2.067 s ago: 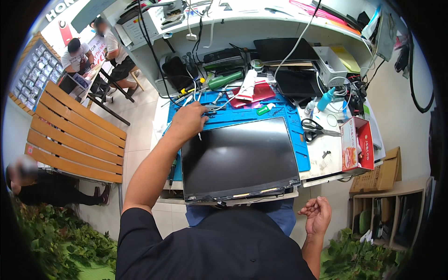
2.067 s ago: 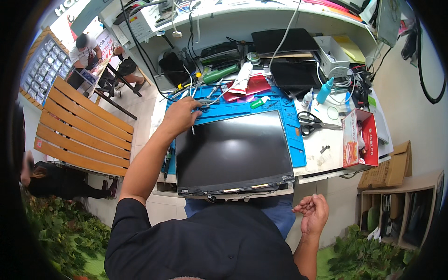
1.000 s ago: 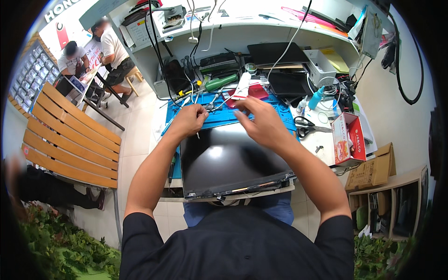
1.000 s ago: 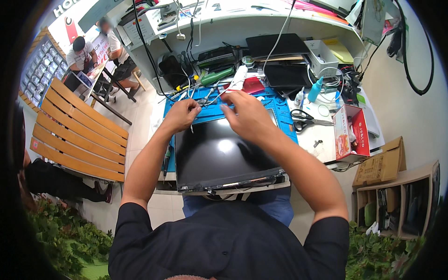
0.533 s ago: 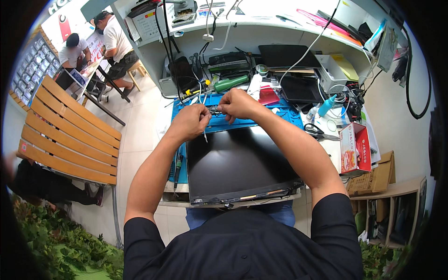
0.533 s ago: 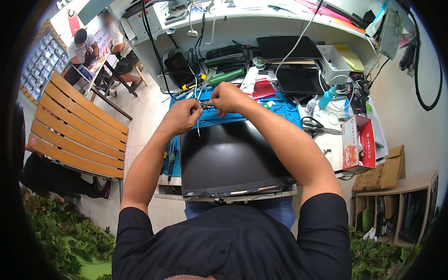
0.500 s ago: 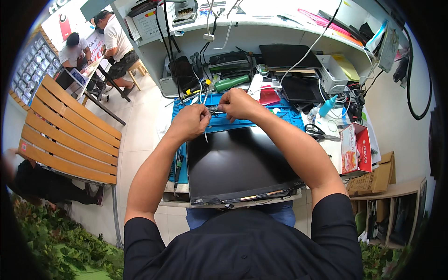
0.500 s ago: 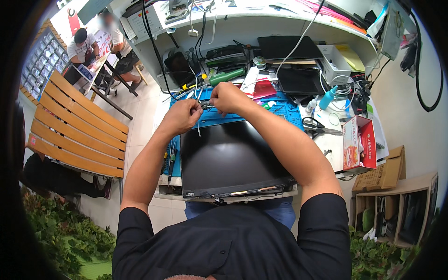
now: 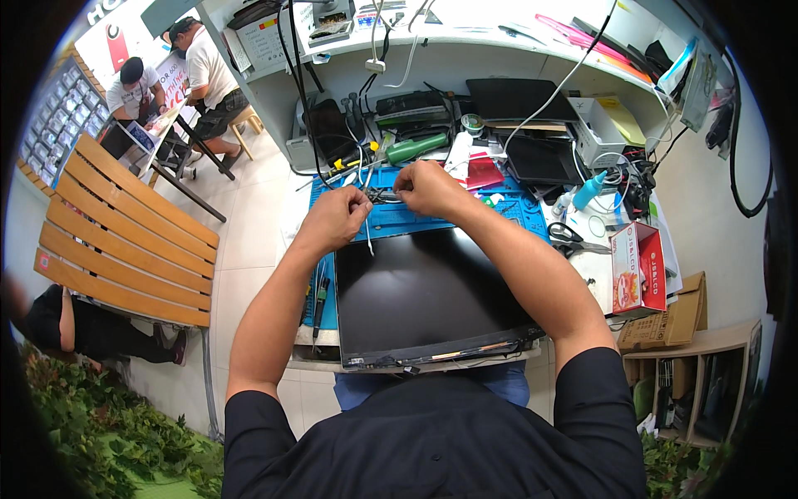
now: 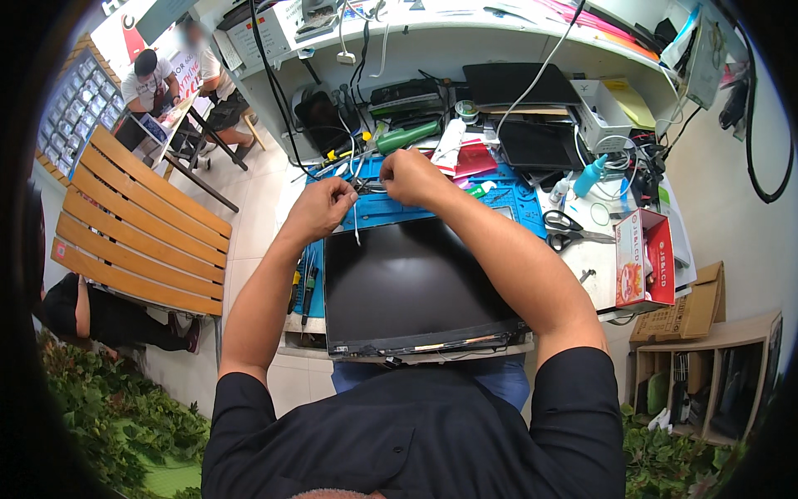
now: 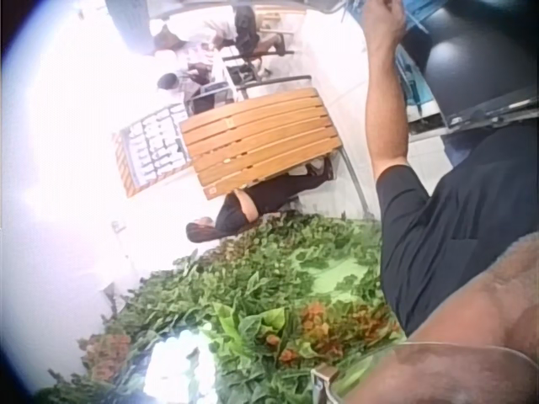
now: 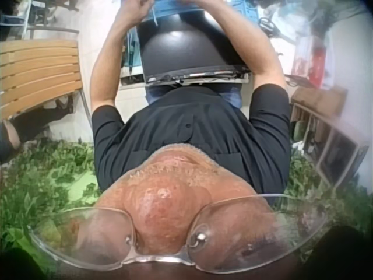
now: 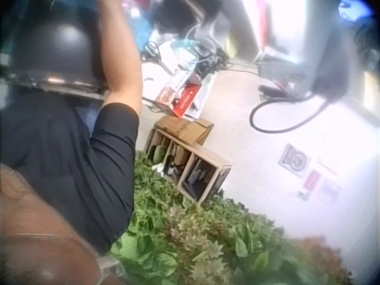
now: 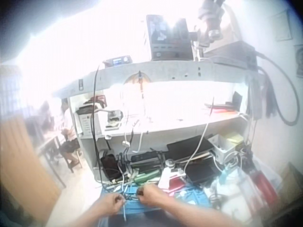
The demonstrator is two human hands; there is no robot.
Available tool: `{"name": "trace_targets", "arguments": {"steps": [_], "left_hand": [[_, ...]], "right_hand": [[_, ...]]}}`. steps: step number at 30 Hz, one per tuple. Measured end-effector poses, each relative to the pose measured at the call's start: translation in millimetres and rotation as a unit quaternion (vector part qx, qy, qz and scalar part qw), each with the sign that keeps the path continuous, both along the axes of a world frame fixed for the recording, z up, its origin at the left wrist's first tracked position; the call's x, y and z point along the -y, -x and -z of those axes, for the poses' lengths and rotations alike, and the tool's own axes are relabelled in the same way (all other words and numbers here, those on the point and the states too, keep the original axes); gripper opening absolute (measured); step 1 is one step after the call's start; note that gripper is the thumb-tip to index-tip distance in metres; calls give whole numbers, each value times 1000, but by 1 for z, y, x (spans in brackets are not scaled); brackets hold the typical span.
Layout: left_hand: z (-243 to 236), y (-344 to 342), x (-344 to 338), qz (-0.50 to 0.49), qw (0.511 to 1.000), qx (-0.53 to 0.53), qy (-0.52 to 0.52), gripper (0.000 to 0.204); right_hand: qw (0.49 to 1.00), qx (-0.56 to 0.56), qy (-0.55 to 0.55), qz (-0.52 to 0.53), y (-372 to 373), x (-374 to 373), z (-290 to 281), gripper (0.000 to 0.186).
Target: The person replaces a laptop screen by detaching the panel, using a screwdriver to secure small screws, and connecting thin cables at a repair bench.
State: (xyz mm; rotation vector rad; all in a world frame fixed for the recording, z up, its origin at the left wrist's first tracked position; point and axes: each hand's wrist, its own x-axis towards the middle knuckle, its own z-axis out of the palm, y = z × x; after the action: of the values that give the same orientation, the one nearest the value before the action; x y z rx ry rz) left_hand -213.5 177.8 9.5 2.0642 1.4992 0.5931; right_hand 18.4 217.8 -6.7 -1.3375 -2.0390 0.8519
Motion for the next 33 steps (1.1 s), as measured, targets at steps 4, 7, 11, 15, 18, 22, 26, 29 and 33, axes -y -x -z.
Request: {"name": "trace_targets", "arguments": {"steps": [4, 7, 11, 15, 18, 22, 26, 29, 33], "left_hand": [[1, 1, 1, 0, 1000, 12, -7, 25], [1, 1, 0, 3, 1000, 17, -16, 25], [3, -1, -1, 7, 999, 34, -25, 25], [2, 0, 0, -8, 999, 41, 4, 24], [3, -1, 0, -20, 996, 80, 45, 22], [8, -2, -1, 4, 995, 102, -4, 18], [0, -15, 10, 77, 982, 58, -163, 18], [-4, -16, 20, 82, 975, 205, -11, 22], [-17, -23, 32, 95, 924, 326, 178, 30]], "right_hand": [[998, 44, 46, 19, -1, 7, -13, 11], [995, 85, -51, 6, -4, 6, -10, 13], [992, 97, -75, -8, -7, 0, -6, 15], [992, 88, -89, -7, -8, -5, -4, 17], [997, 16, -65, -29, -8, -11, -3, 21], [974, -142, 149, -93, -4, -3, -15, 31], [953, -198, 209, -89, -18, 9, -22, 29], [947, -213, 219, -96, -35, 28, -33, 26], [969, -206, 116, -70, -58, 68, -41, 22]]}}
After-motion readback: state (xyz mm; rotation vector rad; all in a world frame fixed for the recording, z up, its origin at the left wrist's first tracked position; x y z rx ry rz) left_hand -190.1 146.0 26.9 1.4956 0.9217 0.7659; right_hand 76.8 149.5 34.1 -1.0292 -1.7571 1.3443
